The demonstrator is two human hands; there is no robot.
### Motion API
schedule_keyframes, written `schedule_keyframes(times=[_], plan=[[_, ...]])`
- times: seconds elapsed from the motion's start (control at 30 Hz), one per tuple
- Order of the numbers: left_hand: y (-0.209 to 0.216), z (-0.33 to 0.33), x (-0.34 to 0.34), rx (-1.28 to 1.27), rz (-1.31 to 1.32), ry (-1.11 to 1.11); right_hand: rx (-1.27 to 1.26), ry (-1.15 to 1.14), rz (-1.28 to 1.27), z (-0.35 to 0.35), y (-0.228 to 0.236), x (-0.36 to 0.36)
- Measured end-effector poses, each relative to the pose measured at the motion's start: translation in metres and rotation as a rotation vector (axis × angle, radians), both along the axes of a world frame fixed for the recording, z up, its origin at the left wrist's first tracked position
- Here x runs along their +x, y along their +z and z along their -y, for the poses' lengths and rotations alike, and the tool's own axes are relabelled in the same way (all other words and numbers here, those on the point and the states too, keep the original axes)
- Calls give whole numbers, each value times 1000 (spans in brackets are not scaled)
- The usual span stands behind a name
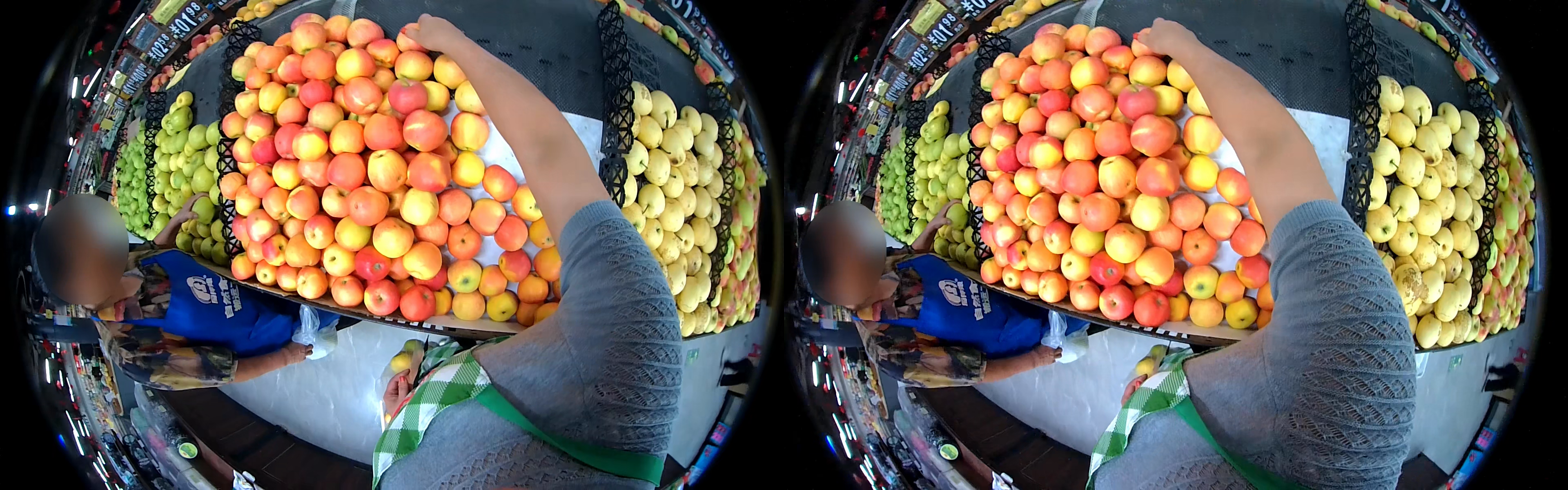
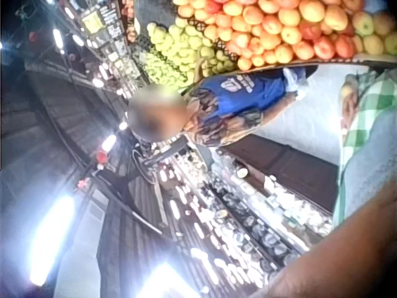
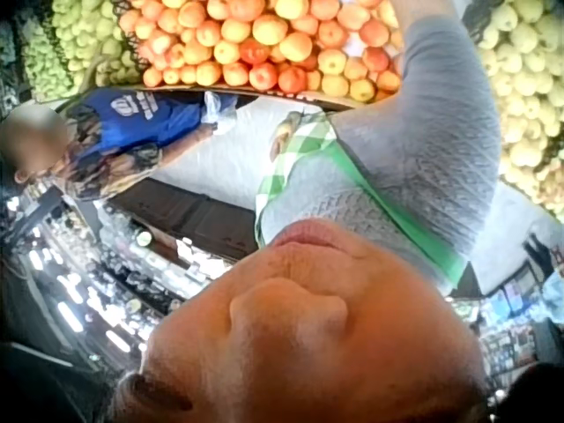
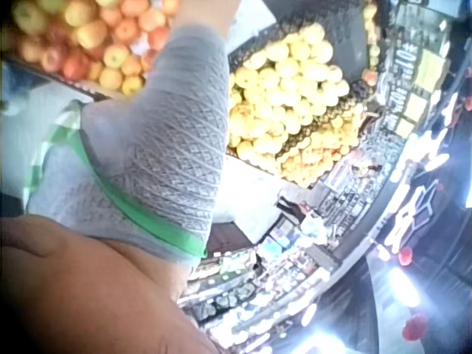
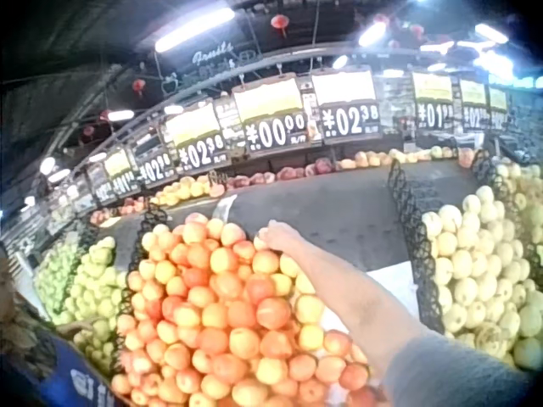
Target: The person picks through a large display bin of apples by hand, selecting individual fruit and moving others aside.
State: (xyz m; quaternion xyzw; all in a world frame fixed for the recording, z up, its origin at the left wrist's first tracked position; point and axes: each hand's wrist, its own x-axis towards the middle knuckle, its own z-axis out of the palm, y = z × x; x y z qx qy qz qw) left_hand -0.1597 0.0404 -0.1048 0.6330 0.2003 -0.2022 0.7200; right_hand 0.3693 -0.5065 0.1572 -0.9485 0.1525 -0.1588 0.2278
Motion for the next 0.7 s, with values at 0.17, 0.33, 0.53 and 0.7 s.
schedule_keyframes(times=[0.17, 0.33, 0.53, 0.7], plan=[[1, -1, 8, -12, -11, 12, -505, 396, 163, 21, -26, 21], [10, 5, 24, 20, 49, -18, 162, 158, 364, 12, -24, -43], [-2, -9, 34, -2, 81, -86, 70, 350, 181, 13, 20, -145], [14, 11, 35, -24, 122, -32, -191, 691, -384, -3, 17, -264]])
